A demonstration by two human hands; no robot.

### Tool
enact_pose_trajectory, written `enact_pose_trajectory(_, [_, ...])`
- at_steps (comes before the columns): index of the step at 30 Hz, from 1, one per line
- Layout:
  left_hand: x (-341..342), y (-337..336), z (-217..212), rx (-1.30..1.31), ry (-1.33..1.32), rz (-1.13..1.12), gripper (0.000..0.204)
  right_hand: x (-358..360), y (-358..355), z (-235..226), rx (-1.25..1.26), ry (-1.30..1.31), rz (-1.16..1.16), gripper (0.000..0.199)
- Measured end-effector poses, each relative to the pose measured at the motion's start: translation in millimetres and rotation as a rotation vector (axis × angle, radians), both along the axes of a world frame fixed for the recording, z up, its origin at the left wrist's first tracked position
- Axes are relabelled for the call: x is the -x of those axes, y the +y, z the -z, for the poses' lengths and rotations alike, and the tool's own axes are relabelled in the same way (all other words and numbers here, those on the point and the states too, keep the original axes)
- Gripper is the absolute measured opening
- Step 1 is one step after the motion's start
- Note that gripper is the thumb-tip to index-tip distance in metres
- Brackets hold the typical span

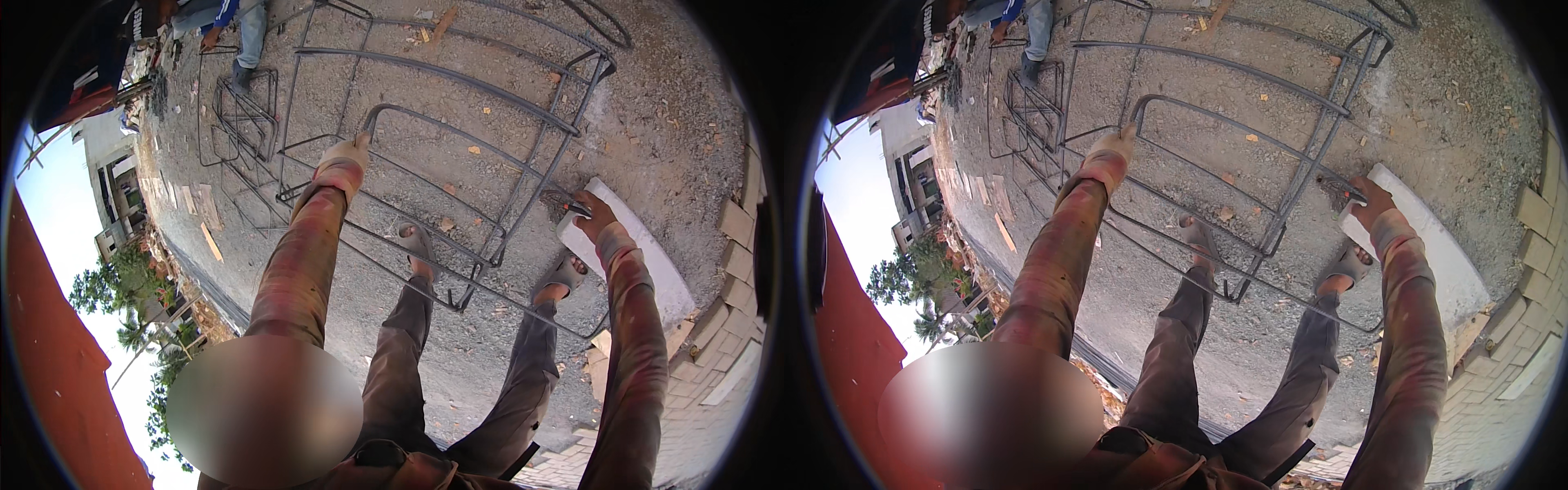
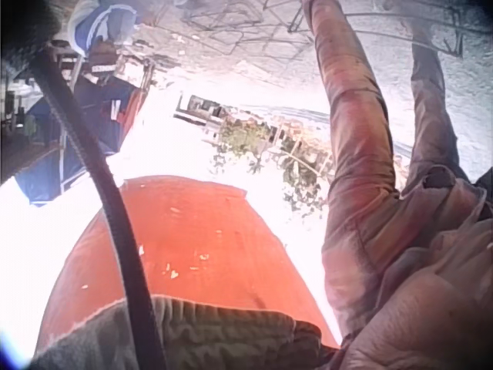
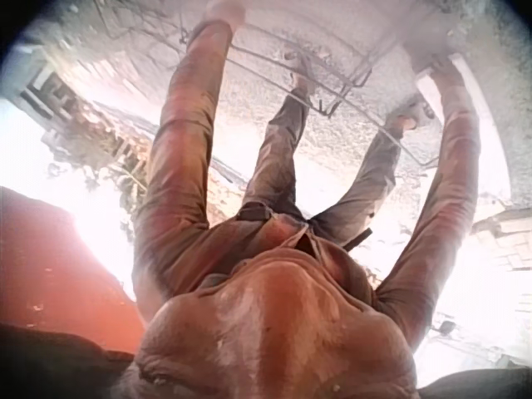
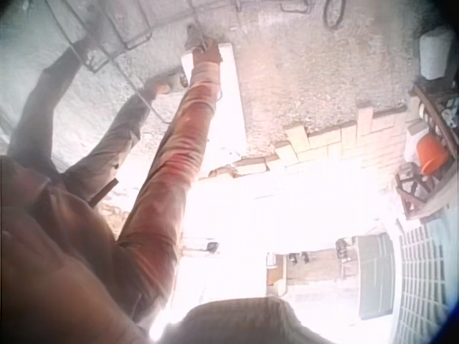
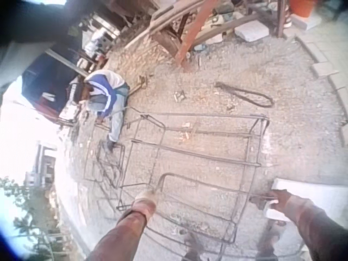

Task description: The person assembles a metal rebar cage by hand, using a wire-tying tool to secure the intersection points with thin wire. The person picks up pieces of rebar and positions them into a cage structure on the ground.

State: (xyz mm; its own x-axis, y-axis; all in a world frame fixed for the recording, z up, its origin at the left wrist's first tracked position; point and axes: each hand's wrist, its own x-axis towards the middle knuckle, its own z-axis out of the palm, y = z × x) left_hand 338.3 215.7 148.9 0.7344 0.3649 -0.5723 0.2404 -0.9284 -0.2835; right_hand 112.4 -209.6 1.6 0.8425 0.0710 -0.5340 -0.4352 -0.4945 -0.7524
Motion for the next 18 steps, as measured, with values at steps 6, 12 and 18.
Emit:
enact_pose_trajectory(6, [-49,68,-21,-0.1,-0.038,-0.049,0.06,146,44,5,0.277,0.239,0.341,0.058])
enact_pose_trajectory(12, [-72,149,-10,-0.061,-0.107,0.071,0.053,171,119,8,-0.221,0.825,1.263,0.047])
enact_pose_trajectory(18, [-121,199,-13,-0.158,-0.056,0.115,0.045,136,136,0,-0.375,0.4,1.29,0.026])
